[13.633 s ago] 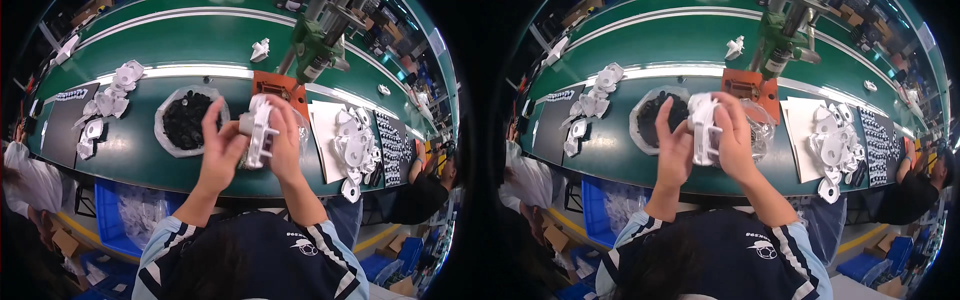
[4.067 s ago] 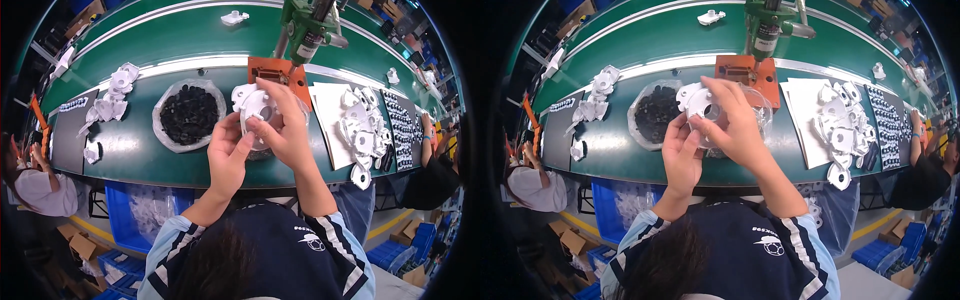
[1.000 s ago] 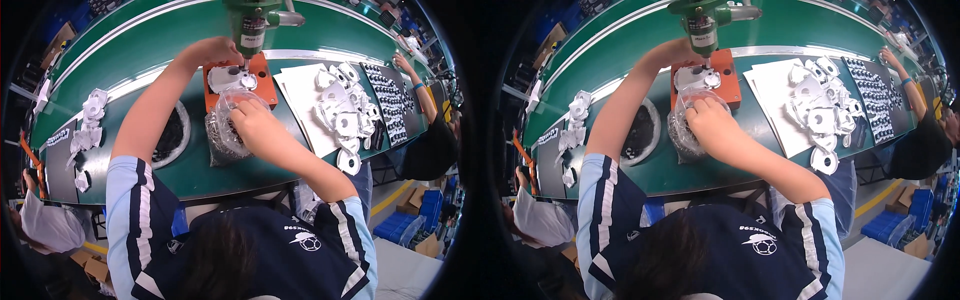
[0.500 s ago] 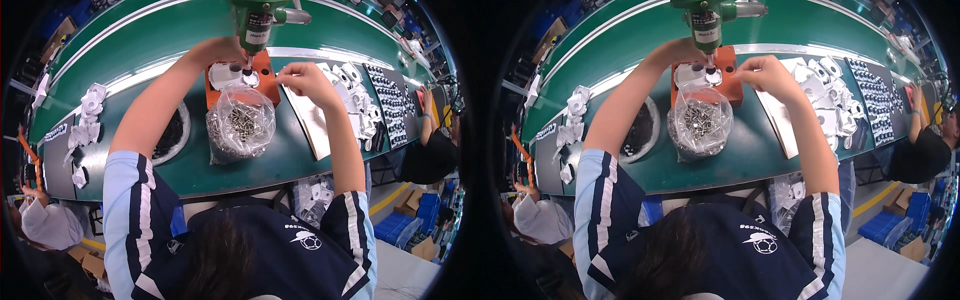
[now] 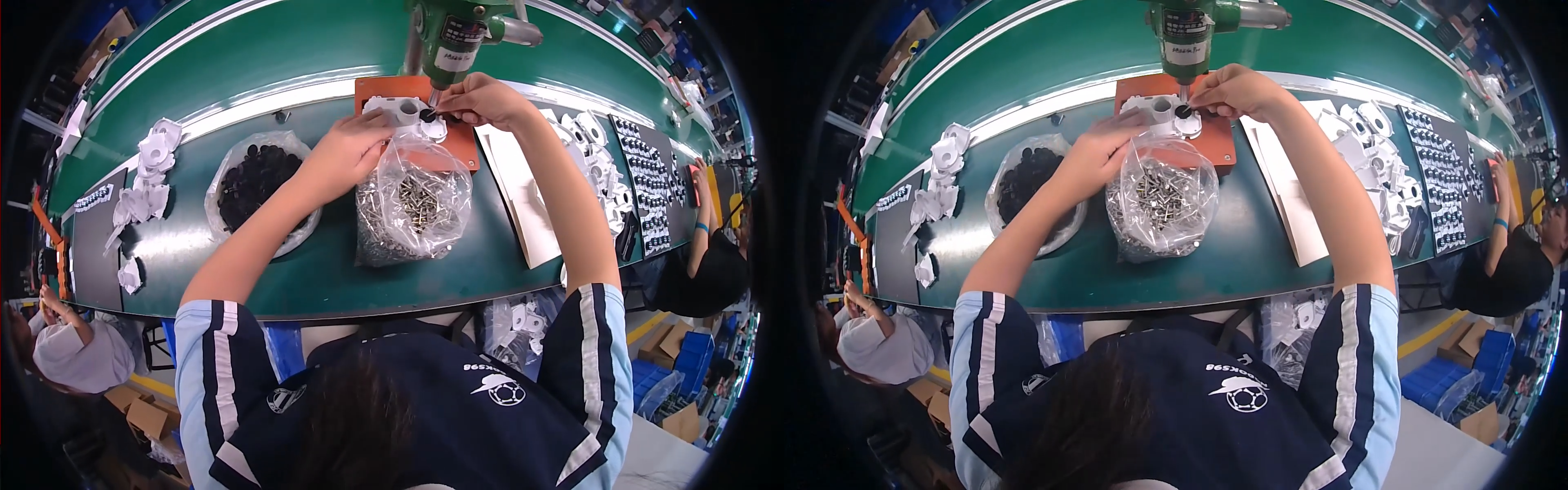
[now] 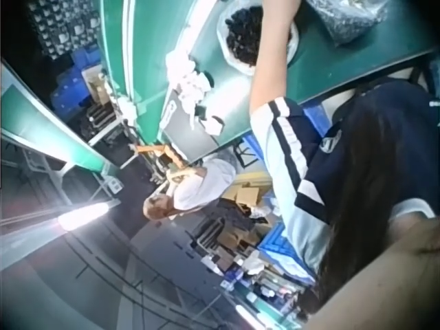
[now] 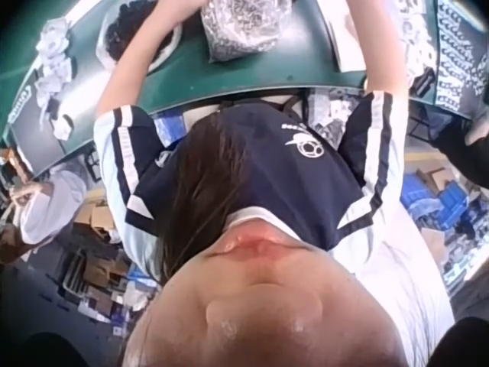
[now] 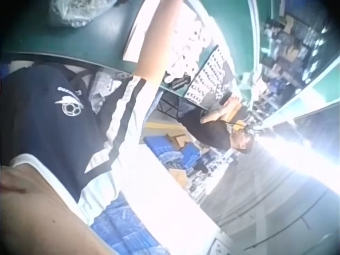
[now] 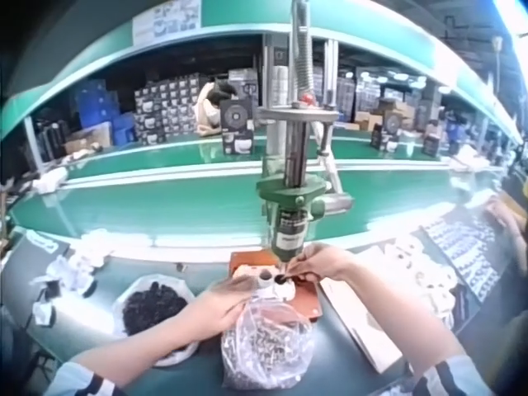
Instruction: Assemble small mechanical parts using a manual press on a factory production line.
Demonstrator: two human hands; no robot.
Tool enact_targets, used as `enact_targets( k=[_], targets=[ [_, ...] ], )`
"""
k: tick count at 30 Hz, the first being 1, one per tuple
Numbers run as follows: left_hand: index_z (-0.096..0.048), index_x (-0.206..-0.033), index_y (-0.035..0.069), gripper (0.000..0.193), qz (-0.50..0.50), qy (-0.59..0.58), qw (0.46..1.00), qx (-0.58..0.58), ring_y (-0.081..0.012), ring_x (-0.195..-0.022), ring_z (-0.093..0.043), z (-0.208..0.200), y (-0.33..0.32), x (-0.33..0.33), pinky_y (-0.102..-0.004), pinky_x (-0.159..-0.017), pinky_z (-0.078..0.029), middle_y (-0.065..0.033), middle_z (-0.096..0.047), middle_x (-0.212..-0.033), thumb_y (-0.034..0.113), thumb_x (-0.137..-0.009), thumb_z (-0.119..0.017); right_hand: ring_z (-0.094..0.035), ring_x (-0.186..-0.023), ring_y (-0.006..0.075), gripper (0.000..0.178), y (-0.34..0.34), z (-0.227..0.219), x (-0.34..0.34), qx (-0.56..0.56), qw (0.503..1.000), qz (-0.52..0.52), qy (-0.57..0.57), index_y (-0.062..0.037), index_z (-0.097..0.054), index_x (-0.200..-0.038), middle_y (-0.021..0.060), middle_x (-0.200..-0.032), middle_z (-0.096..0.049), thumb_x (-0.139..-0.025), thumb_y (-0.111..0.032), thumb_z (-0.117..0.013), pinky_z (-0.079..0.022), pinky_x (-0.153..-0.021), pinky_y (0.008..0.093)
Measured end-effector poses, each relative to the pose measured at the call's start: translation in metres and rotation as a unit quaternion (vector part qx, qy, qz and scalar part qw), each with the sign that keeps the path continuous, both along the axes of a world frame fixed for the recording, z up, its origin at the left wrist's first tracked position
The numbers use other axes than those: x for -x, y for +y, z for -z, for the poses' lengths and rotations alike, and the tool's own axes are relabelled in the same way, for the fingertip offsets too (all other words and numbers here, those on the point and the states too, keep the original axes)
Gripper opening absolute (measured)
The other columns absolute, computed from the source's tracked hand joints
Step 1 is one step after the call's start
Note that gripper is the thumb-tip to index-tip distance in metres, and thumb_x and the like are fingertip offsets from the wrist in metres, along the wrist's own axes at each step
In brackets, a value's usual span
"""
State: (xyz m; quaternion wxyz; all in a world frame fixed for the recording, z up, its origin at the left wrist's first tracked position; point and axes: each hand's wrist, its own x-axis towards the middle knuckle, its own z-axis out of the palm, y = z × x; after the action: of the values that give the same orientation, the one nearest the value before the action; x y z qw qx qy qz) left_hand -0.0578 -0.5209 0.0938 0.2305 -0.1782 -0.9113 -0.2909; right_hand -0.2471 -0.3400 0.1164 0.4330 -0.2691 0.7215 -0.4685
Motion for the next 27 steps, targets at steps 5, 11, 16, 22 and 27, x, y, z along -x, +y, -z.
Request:
enact_targets(
  k=[5, 11, 16, 22, 27],
  targets=[
    [-0.058, -0.097, -0.001, 0.02, -0.007, 0.036, 0.996, 0.081, -0.03, -0.108, -0.052, 0.011, -0.005, 0.002, -0.0418, -0.095, -0.038, -0.0139, -0.058, -0.106, 0.007, -0.079, -0.053, -0.033, -0.043, 0.0016, 0.005, -0.004, -0.008, -0.009, -0.021, 0.999, 0.015, 0.027, -0.0044, -0.063, -0.079, -0.0033, -0.059, -0.048, -0.08, -0.009, -0.064, -0.021, -0.039, 0.0181],
    [-0.06, -0.089, 0.002, 0.016, -0.007, 0.031, 0.996, 0.079, -0.027, -0.102, -0.054, 0.01, -0.006, 0.006, -0.0397, -0.091, -0.04, -0.01, -0.059, -0.102, 0.01, -0.075, -0.057, -0.032, -0.043, 0.0017, 0.003, -0.004, -0.01, -0.003, -0.038, 0.999, -0.005, 0.03, -0.0064, -0.063, -0.079, -0.0057, -0.061, -0.049, -0.079, -0.009, -0.065, -0.022, -0.039, 0.0178],
    [-0.061, -0.084, 0.003, 0.013, 0.002, 0.065, 0.995, 0.081, -0.0249, -0.097, -0.055, 0.013, -0.011, 0.011, -0.0369, -0.085, -0.042, -0.0078, -0.059, -0.1, 0.012, -0.074, -0.058, -0.034, -0.045, 0.002, 0.008, -0.008, -0.013, -0.003, -0.067, 0.995, 0.002, 0.067, -0.0046, -0.062, -0.08, -0.004, -0.062, -0.05, -0.077, -0.01, -0.067, -0.023, -0.039, 0.0191],
    [-0.059, -0.079, 0.003, 0.011, 0.011, 0.082, 0.993, 0.081, -0.0258, -0.096, -0.055, 0.015, -0.01, 0.014, -0.0377, -0.085, -0.041, -0.0089, -0.058, -0.1, 0.013, -0.075, -0.059, -0.041, -0.05, 0.0036, 0.021, -0.005, 0.002, 0.003, -0.029, 0.971, -0.06, 0.228, -0.005, -0.061, -0.078, -0.0025, -0.065, -0.055, -0.074, -0.022, -0.072, -0.027, -0.04, 0.0212],
    [-0.057, -0.079, 0.002, 0.011, 0.017, 0.083, 0.992, 0.095, -0.0275, -0.099, -0.055, 0.016, -0.012, 0.017, -0.0397, -0.091, -0.042, -0.0098, -0.057, -0.104, 0.013, -0.075, -0.059, -0.046, -0.054, 0.0047, 0.028, -0.015, -0.025, -0.02, -0.073, 0.958, -0.068, 0.269, -0.0065, -0.06, -0.072, -0.0039, -0.065, -0.055, -0.074, -0.031, -0.074, -0.032, -0.045, 0.0219]
  ],
)
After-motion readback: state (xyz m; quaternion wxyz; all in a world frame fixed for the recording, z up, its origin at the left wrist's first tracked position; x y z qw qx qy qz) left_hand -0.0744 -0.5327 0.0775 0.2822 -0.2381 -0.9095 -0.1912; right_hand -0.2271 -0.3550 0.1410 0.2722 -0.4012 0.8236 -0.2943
